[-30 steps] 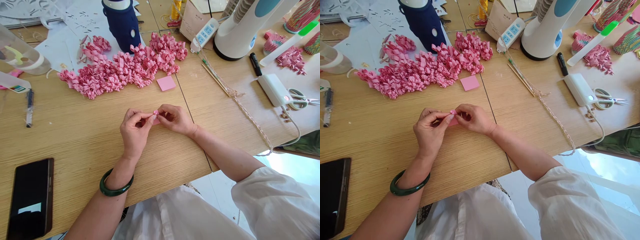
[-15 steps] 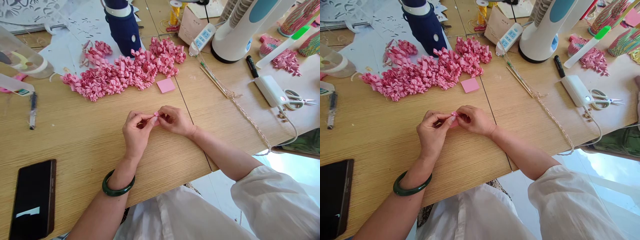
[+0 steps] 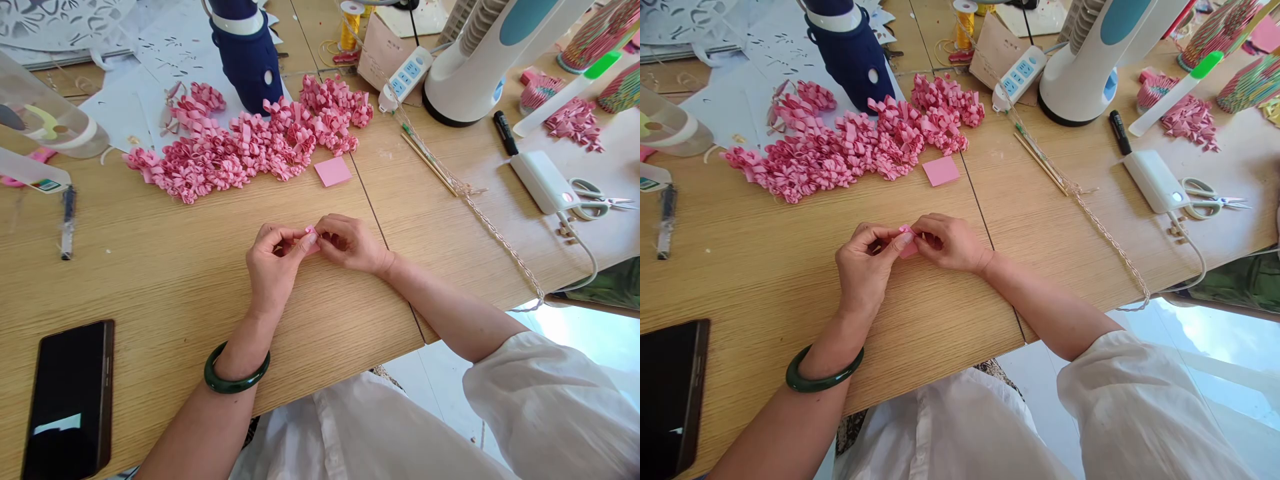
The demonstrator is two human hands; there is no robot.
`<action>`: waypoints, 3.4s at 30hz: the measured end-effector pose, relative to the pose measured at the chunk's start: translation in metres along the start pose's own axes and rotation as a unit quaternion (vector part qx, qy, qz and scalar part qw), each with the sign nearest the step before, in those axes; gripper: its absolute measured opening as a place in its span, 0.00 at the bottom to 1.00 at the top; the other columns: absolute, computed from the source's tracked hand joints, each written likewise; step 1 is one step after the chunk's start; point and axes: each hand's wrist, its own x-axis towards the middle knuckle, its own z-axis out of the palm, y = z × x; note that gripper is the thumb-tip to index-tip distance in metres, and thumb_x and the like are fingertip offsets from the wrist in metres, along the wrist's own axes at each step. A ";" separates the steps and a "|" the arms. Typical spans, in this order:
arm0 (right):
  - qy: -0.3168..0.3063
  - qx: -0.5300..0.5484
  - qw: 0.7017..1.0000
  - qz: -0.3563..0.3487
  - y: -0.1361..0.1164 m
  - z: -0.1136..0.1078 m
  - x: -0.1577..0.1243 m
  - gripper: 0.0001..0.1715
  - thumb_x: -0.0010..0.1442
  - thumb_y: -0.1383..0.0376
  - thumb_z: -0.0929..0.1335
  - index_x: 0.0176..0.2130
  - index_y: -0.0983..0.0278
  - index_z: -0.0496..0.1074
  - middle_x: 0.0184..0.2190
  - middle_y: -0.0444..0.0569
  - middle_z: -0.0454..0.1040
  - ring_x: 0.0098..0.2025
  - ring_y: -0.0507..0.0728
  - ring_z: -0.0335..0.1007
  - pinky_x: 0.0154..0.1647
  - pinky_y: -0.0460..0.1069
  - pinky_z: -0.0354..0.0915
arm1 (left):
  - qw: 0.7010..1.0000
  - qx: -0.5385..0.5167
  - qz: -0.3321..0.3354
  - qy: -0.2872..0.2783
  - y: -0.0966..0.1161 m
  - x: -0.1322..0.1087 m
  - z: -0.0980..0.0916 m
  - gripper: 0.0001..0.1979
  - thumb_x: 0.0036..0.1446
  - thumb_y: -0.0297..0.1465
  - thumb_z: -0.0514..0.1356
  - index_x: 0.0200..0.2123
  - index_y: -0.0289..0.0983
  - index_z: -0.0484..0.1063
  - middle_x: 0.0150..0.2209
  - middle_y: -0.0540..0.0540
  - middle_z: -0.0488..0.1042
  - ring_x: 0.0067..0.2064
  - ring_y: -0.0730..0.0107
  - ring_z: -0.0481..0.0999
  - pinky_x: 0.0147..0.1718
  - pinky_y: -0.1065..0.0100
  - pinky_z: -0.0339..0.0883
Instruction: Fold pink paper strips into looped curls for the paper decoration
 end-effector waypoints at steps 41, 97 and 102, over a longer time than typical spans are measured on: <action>0.097 0.290 0.916 0.258 0.004 0.000 0.009 0.15 0.61 0.56 0.69 0.34 0.67 0.71 0.24 0.41 0.68 0.23 0.47 0.62 0.23 0.44 0.61 | 0.993 -0.098 -0.061 -0.026 -0.002 0.001 0.002 0.20 0.64 0.46 0.62 0.49 0.38 0.78 0.50 0.41 0.80 0.53 0.63 0.79 0.55 0.62 0.72; 0.018 0.185 0.965 0.184 -0.001 0.001 0.007 0.15 0.63 0.57 0.67 0.35 0.68 0.72 0.26 0.42 0.68 0.26 0.46 0.57 0.28 0.45 0.57 | 0.994 0.093 0.066 -0.001 0.002 -0.006 -0.001 0.09 0.64 0.36 0.64 0.41 0.39 0.83 0.36 0.46 0.82 0.36 0.69 0.80 0.36 0.68 0.73; 0.016 0.183 0.967 0.178 -0.001 0.001 0.007 0.14 0.64 0.59 0.67 0.35 0.69 0.72 0.25 0.41 0.67 0.25 0.46 0.56 0.27 0.44 0.56 | 0.996 0.082 0.043 -0.002 0.005 -0.006 -0.001 0.08 0.63 0.35 0.65 0.41 0.39 0.83 0.37 0.46 0.82 0.37 0.68 0.80 0.38 0.67 0.74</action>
